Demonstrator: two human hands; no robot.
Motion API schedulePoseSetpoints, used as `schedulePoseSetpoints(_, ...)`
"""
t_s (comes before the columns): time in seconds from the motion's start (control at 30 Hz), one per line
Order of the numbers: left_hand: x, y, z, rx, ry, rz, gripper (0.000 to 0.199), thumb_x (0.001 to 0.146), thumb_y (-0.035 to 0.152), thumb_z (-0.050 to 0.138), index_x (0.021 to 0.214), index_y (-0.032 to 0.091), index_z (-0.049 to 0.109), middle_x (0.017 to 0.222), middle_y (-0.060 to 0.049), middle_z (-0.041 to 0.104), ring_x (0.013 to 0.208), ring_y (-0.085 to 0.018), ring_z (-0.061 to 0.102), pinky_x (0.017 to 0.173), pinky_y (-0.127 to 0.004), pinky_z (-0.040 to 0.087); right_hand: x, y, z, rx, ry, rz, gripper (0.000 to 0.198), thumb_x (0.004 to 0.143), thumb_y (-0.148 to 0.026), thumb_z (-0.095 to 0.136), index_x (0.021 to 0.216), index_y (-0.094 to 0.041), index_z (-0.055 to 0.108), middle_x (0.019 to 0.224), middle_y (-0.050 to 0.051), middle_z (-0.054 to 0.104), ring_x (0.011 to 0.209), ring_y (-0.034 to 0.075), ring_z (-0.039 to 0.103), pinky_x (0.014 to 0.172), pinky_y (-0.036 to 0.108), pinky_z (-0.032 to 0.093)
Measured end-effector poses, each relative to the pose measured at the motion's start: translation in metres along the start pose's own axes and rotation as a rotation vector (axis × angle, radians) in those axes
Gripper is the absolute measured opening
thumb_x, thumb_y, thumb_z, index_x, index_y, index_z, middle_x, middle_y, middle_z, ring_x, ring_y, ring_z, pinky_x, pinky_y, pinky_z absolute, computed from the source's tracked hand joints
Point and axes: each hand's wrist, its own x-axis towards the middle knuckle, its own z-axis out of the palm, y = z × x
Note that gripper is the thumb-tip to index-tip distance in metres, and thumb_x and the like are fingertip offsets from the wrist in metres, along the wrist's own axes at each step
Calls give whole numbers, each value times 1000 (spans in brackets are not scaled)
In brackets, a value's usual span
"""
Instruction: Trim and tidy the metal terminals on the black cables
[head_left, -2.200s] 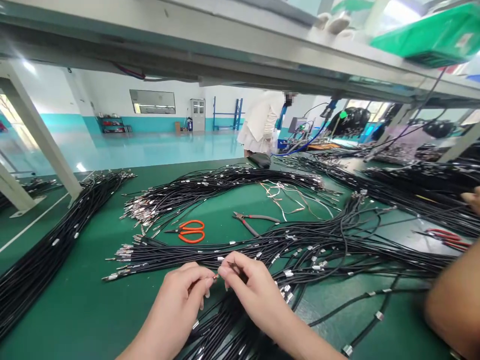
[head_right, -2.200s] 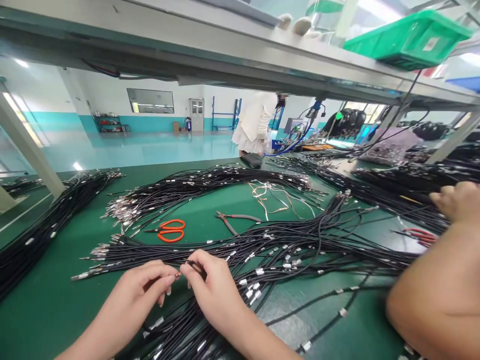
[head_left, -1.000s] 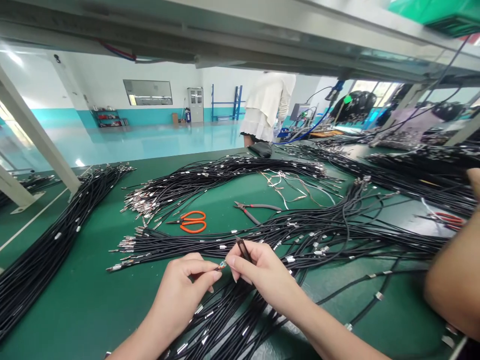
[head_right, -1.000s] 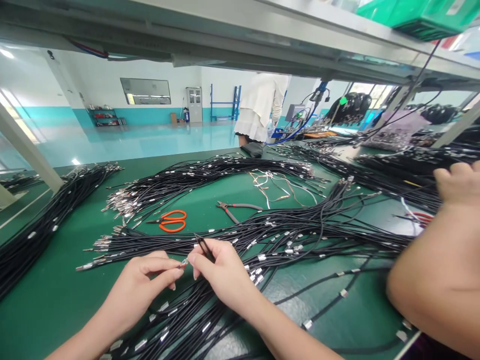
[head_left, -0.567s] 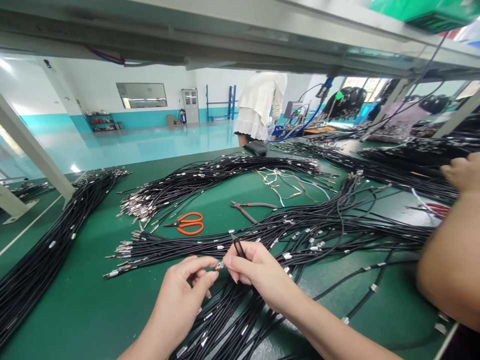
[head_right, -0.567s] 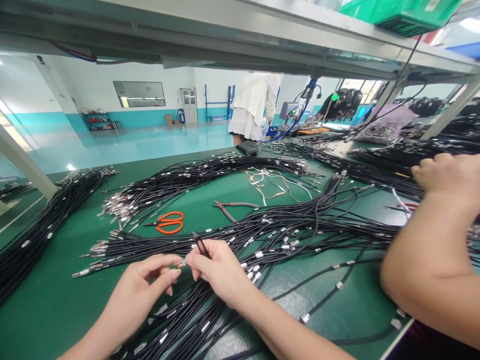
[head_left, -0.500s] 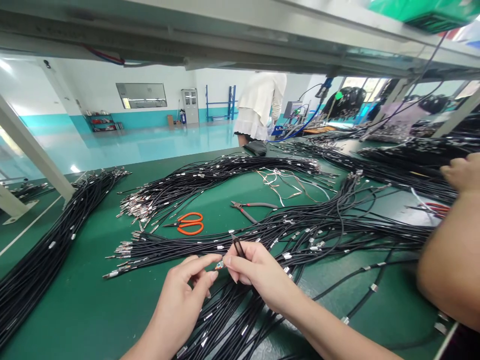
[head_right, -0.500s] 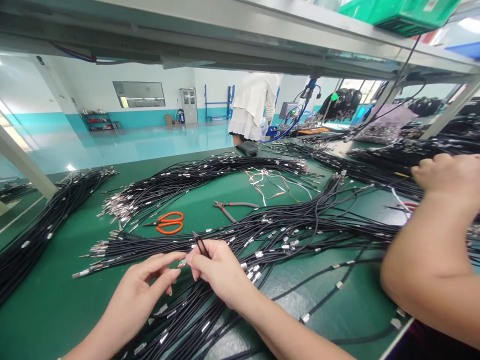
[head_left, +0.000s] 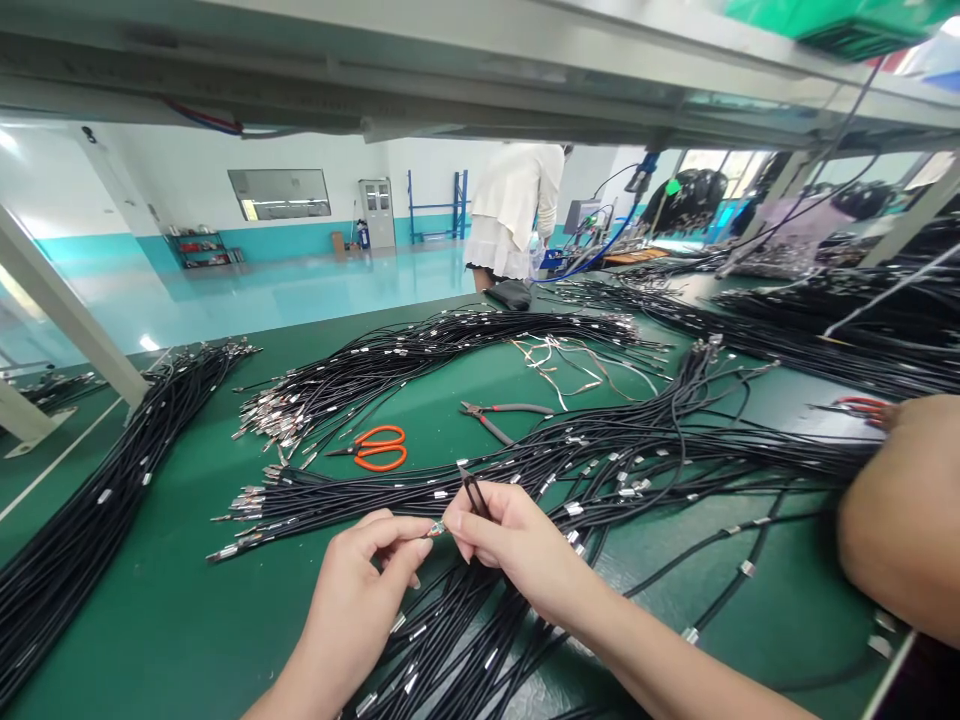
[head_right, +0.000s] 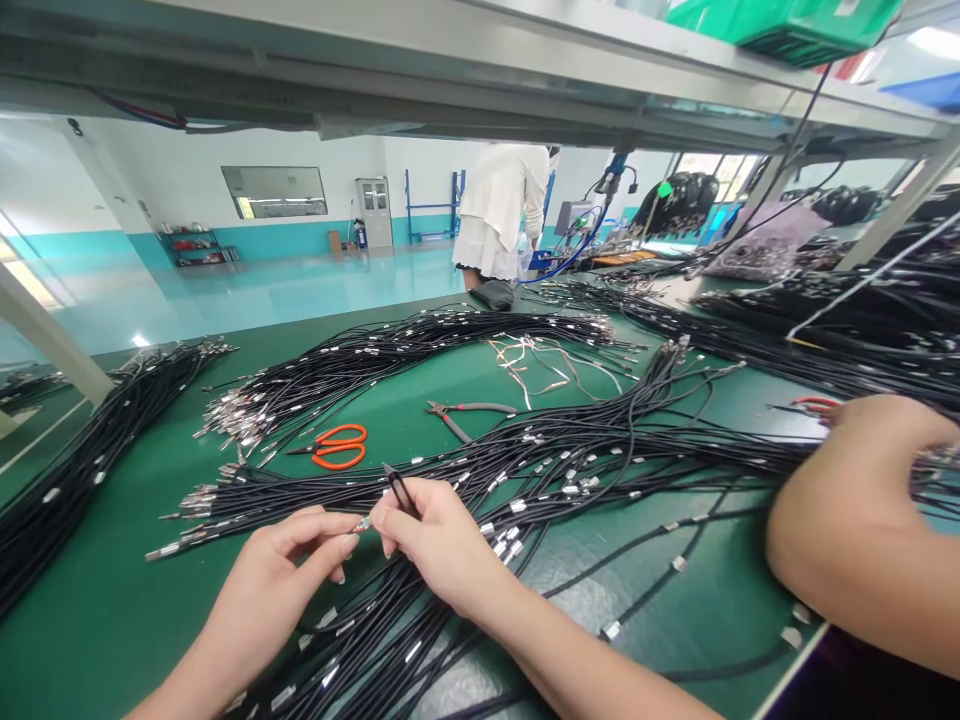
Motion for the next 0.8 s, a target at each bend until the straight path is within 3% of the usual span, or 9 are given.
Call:
schedulePoseSetpoints(0.43,2,-3,1,-34,33,9,16,72,24,57,79,19,70,65,0,54,50,-12,53,53,-24,43,-1,-4,0,-211,17,-91,16,76,-17,50,61,-15,51,52,-4,47,50,8,39,49,19,31)
schedulePoseSetpoints(0.8,1,-5,2,-42,60,0,14,71,25,57,76,19,69,64,1,56,50,-13,54,53,-24,43,-2,-3,1,-296,29,-142,16,77,-21,50,62,-16,51,53,-4,47,53,10,42,53,21,34)
